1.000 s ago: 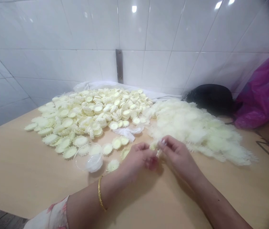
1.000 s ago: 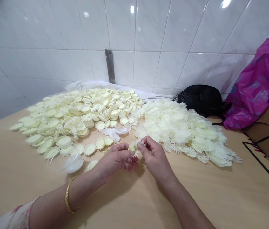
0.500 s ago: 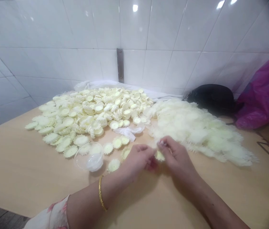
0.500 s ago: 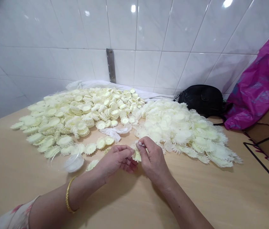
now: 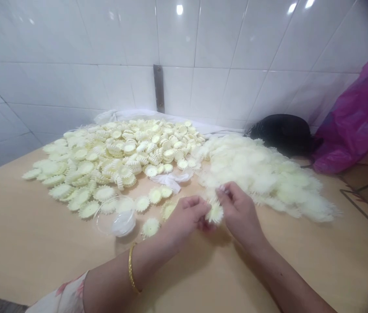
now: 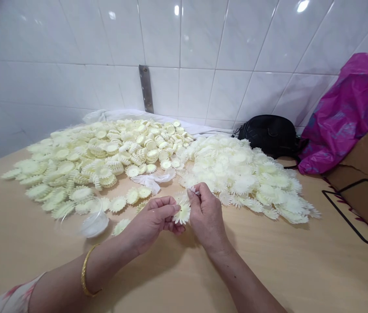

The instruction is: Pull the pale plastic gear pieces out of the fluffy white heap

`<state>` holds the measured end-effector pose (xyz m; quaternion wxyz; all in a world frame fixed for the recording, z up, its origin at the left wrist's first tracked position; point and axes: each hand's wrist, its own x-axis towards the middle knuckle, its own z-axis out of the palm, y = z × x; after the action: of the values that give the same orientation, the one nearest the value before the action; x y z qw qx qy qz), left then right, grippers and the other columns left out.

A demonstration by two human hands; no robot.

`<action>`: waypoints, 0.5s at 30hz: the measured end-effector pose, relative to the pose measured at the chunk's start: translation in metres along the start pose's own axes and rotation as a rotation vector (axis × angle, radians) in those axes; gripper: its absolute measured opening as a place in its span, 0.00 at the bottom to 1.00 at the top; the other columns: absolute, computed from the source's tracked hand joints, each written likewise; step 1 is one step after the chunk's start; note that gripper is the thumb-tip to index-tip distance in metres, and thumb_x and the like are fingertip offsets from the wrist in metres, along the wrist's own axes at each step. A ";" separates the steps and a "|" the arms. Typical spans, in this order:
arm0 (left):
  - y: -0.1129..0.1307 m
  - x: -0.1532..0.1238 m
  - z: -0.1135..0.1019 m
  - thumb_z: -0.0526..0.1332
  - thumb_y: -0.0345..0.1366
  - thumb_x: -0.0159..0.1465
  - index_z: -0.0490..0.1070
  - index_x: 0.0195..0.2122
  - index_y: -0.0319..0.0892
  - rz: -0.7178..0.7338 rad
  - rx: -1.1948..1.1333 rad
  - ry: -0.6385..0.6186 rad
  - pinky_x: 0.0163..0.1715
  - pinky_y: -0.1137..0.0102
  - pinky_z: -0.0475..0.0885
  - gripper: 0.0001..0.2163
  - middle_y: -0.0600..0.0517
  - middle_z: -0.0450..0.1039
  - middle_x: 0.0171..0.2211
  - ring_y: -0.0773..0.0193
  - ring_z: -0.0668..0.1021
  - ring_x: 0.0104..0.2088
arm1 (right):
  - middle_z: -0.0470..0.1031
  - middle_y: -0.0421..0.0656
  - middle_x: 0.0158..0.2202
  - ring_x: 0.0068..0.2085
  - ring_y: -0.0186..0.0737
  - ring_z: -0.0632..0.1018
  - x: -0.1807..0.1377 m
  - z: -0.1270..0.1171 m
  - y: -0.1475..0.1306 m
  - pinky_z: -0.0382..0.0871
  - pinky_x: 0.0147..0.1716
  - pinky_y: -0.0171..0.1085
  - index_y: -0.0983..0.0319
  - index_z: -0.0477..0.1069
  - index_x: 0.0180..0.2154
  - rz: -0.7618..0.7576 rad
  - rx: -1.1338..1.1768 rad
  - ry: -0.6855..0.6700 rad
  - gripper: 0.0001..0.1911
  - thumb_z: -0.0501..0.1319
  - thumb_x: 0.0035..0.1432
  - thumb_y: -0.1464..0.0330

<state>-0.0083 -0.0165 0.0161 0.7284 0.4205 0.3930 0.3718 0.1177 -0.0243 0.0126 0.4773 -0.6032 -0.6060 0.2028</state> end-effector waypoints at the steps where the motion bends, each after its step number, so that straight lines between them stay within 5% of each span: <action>1: 0.000 0.000 0.001 0.60 0.34 0.51 0.60 0.18 0.40 0.002 -0.011 0.003 0.26 0.70 0.66 0.09 0.58 0.57 0.15 0.69 0.70 0.19 | 0.58 0.34 0.17 0.20 0.33 0.61 0.000 0.000 0.000 0.56 0.20 0.32 0.59 0.57 0.24 -0.013 -0.022 0.016 0.11 0.52 0.57 0.64; 5: -0.001 -0.004 0.002 0.59 0.30 0.49 0.59 0.16 0.40 0.027 -0.045 -0.017 0.26 0.69 0.67 0.09 0.57 0.57 0.15 0.71 0.67 0.18 | 0.64 0.37 0.19 0.21 0.34 0.65 0.011 -0.010 0.009 0.57 0.20 0.33 0.59 0.60 0.24 -0.008 -0.065 0.114 0.11 0.51 0.57 0.63; 9: -0.003 -0.005 0.000 0.58 0.28 0.48 0.60 0.15 0.39 0.025 -0.057 -0.028 0.26 0.69 0.68 0.08 0.56 0.58 0.15 0.71 0.66 0.19 | 0.67 0.38 0.18 0.21 0.36 0.68 0.027 -0.030 0.025 0.59 0.20 0.33 0.60 0.63 0.23 0.231 0.079 0.254 0.10 0.59 0.51 0.62; 15: -0.001 0.003 -0.005 0.60 0.27 0.48 0.65 0.25 0.40 -0.040 -0.071 0.123 0.26 0.70 0.67 0.05 0.56 0.65 0.18 0.70 0.69 0.20 | 0.67 0.36 0.20 0.24 0.31 0.70 0.025 -0.028 0.022 0.66 0.29 0.32 0.63 0.66 0.21 0.355 0.688 -0.206 0.14 0.67 0.43 0.61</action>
<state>-0.0110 -0.0133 0.0128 0.7246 0.3628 0.4319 0.3961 0.1572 -0.0062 0.0163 0.5456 -0.4799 -0.4336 0.5329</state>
